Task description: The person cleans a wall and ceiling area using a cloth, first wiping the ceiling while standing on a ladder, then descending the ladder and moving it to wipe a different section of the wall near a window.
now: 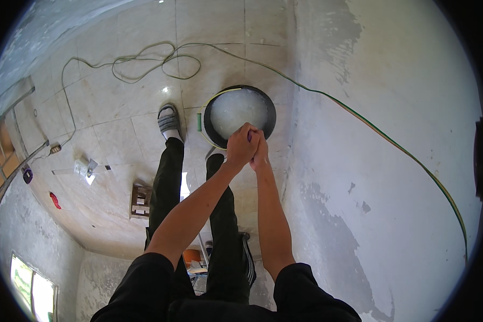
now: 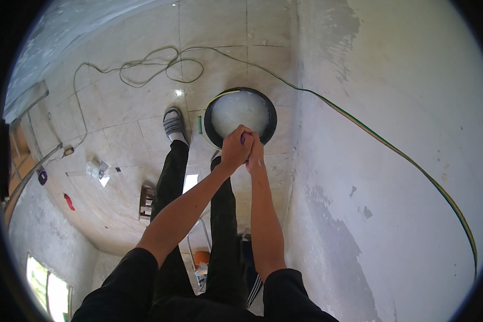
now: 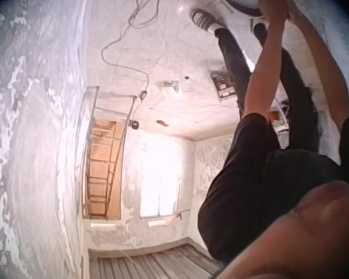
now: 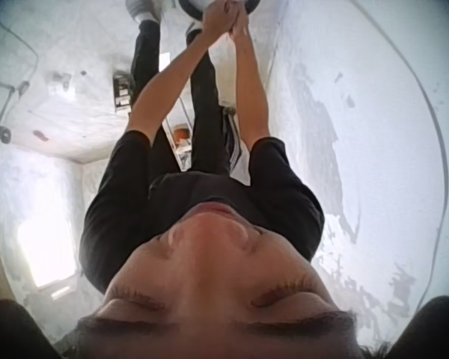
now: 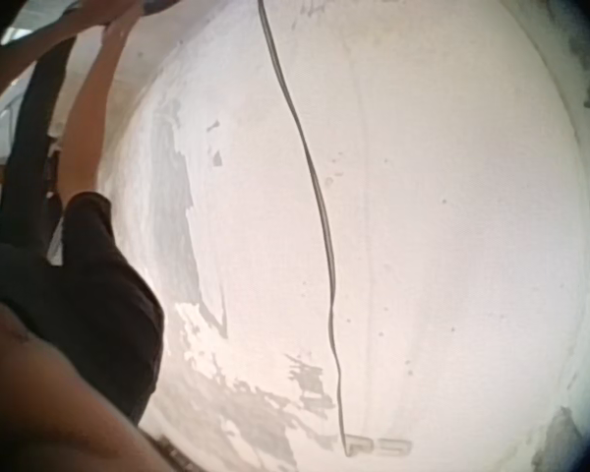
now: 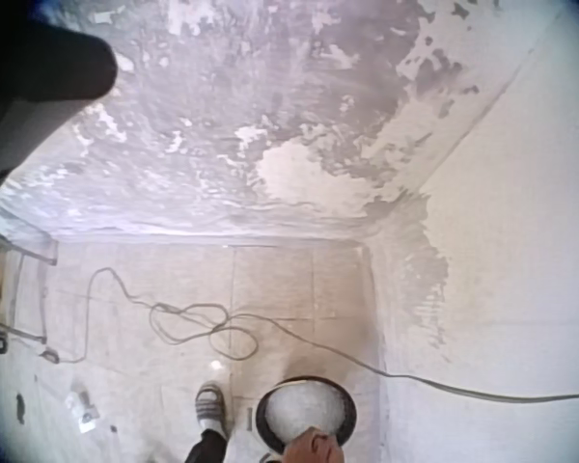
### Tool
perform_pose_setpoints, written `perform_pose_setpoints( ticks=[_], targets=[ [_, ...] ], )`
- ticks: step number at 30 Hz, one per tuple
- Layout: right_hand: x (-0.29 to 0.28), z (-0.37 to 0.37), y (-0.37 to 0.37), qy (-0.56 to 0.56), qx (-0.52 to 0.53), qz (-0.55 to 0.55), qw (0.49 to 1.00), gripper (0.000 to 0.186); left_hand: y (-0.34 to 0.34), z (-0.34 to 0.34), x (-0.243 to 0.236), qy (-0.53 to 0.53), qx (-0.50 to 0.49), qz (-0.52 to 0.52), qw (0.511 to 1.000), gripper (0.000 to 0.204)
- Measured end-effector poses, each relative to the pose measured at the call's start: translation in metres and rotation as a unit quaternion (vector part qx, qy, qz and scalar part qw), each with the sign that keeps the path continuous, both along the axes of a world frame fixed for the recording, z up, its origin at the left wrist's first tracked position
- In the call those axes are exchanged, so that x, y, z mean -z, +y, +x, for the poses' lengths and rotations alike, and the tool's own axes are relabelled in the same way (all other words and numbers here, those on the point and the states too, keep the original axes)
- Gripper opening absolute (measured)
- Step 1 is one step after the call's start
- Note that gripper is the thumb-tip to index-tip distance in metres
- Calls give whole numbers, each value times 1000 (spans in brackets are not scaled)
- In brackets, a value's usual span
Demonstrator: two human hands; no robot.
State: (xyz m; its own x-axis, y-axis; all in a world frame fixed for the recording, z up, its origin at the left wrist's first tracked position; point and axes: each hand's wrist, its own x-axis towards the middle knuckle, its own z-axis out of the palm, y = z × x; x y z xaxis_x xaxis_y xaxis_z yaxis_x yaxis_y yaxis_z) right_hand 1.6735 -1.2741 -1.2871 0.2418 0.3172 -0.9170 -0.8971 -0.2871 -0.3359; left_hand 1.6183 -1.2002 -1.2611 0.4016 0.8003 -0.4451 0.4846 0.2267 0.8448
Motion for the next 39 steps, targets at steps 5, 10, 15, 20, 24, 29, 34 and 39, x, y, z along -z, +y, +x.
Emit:
perform_pose_setpoints(
  ticks=[5, 10, 15, 20, 24, 29, 34, 39],
  targets=[
    [5, -1, 8, -175, -92, -72, 978, 30, 4, 6, 2, 98, 9, -14, 995, 14],
    [7, -6, 9, -230, -102, -97, 963, 31, 6, 5, 8, 141, 17, -22, 990, 18],
    [10, -6, 3, -329, -225, -117, 910, 34, 7, 5, 6, 164, 17, -21, 986, 24],
    [10, -7, 1, -541, -320, -122, 768, 35, 7, 11, 5, 165, 39, -20, 985, 24],
    [16, 7, -17, -498, -284, -92, 814, 31, 8, 21, -4, 93, 59, -11, 994, 18],
    [-33, 20, 21, 105, 106, 89, 985, 38, 20, 5, -19, -20, 111, 62, 992, 11],
    [-33, 41, 5, 221, 15, 143, 965, 38, 18, 10, -31, -130, 127, 105, 978, 9],
    [-18, 30, -5, -104, -232, 36, 966, 38, 16, 11, -31, 35, 72, 57, 995, 27]
  ],
)
